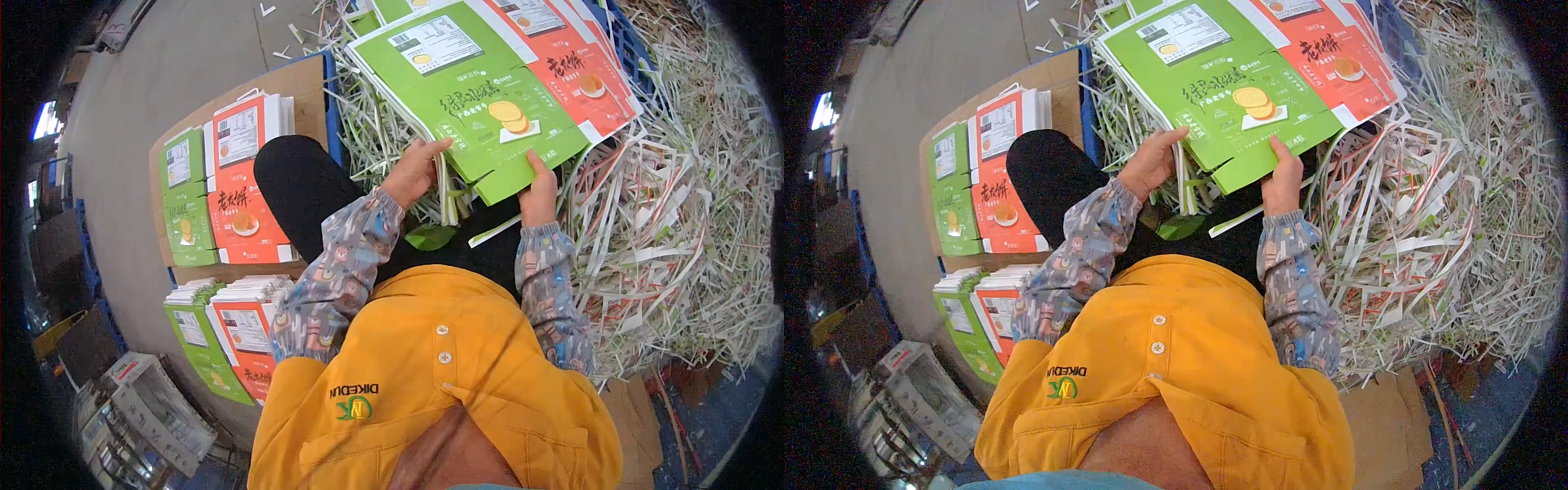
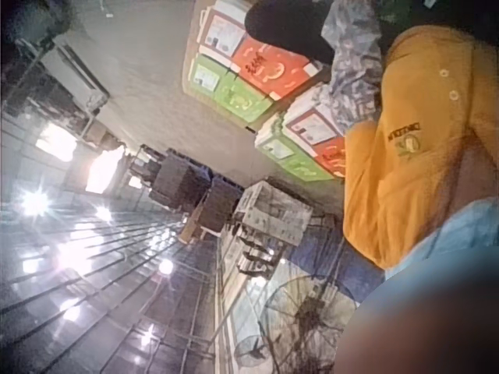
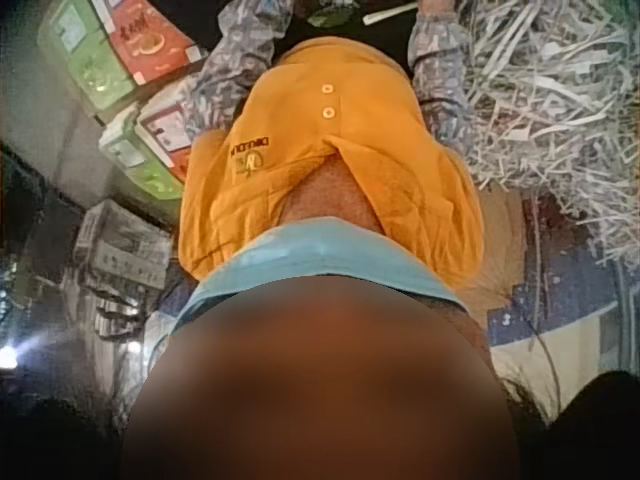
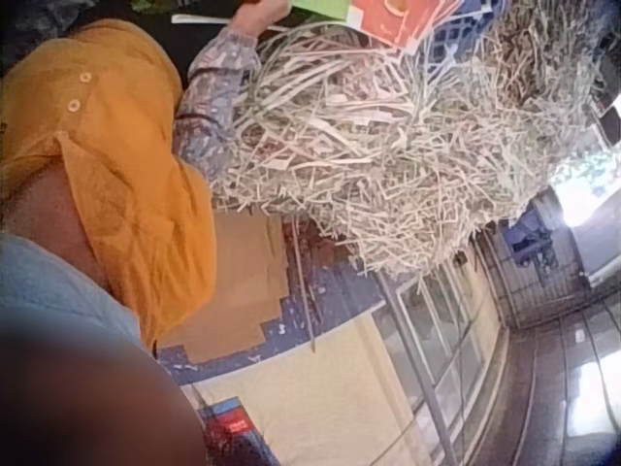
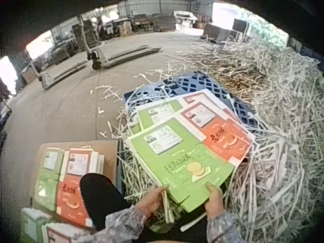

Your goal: Sorting through and stacking flattened cardboard product boxes and paper strips.

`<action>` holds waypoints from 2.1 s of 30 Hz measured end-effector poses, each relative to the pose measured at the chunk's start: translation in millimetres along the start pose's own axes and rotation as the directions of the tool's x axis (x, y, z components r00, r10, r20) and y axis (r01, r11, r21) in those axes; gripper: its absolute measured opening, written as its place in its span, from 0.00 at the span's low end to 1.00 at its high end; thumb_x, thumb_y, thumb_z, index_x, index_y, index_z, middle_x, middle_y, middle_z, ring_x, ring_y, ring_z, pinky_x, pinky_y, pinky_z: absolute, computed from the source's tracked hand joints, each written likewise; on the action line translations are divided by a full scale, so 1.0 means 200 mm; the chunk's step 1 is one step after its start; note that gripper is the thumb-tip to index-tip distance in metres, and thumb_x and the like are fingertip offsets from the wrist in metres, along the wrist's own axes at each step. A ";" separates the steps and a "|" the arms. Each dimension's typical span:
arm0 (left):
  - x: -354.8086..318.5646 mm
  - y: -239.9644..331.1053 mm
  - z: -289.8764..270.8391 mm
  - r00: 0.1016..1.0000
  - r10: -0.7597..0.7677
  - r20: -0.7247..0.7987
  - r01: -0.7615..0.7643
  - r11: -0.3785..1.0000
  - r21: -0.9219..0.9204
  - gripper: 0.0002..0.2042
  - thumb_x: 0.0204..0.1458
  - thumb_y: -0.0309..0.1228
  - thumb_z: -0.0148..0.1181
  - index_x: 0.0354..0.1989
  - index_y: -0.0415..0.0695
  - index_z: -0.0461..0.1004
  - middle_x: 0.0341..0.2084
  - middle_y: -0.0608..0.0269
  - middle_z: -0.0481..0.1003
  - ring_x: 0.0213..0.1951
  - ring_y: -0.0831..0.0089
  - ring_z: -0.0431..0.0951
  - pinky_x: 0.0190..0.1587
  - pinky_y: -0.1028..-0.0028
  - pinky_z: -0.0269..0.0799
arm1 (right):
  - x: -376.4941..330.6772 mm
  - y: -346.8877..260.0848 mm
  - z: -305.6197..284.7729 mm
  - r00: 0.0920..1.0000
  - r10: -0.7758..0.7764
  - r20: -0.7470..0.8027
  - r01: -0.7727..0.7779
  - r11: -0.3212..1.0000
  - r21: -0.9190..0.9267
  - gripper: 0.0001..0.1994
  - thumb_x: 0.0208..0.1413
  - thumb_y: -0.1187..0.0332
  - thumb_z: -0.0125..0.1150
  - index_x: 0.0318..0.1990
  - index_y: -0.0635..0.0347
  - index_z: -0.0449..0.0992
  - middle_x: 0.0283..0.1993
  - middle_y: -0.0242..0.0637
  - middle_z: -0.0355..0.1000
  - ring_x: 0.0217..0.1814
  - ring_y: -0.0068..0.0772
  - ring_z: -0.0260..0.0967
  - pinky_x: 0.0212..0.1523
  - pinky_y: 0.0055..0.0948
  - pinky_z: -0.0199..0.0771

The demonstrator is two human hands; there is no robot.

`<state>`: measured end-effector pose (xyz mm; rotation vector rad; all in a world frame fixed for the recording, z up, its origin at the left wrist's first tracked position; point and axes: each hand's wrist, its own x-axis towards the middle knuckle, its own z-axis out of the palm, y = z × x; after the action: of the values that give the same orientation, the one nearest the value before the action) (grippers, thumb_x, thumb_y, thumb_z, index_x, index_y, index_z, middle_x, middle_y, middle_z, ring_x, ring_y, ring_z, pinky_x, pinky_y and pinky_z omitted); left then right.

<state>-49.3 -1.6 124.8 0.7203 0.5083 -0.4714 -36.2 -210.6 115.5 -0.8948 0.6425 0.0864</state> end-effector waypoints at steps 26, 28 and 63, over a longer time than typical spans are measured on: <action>0.08 0.12 -0.07 0.956 0.292 -0.021 -0.218 0.757 0.616 0.11 0.49 0.32 0.50 0.33 0.37 0.60 0.17 0.65 0.65 0.13 0.82 0.62 0.13 0.81 0.56 | -0.04 -0.18 -0.12 0.997 -0.066 -0.033 0.062 0.991 -0.119 0.15 0.45 0.73 0.55 0.42 0.70 0.67 0.40 0.41 0.68 0.38 0.34 0.67 0.39 0.28 0.68; 0.04 0.17 -0.07 0.958 0.191 0.215 -0.287 0.699 0.656 0.09 0.50 0.31 0.49 0.30 0.37 0.62 0.16 0.69 0.64 0.14 0.84 0.61 0.15 0.83 0.56 | -0.06 -0.23 -0.15 0.998 -0.031 -0.047 0.026 0.995 -0.093 0.15 0.45 0.72 0.55 0.42 0.69 0.67 0.39 0.40 0.68 0.38 0.33 0.68 0.39 0.28 0.68; 0.02 0.38 -0.28 0.144 0.908 0.394 0.044 -0.404 0.914 0.12 0.40 0.30 0.51 0.31 0.35 0.66 0.34 0.48 0.67 0.39 0.56 0.66 0.39 0.67 0.61 | -0.12 -0.59 -0.32 0.990 0.090 0.111 -0.082 0.994 -0.072 0.18 0.50 0.66 0.48 0.47 0.67 0.62 0.42 0.43 0.67 0.39 0.36 0.68 0.40 0.31 0.70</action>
<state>-17.9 86.4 123.9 2.6166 0.2630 1.0107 -48.2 -329.1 181.2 -0.9202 0.5736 0.2365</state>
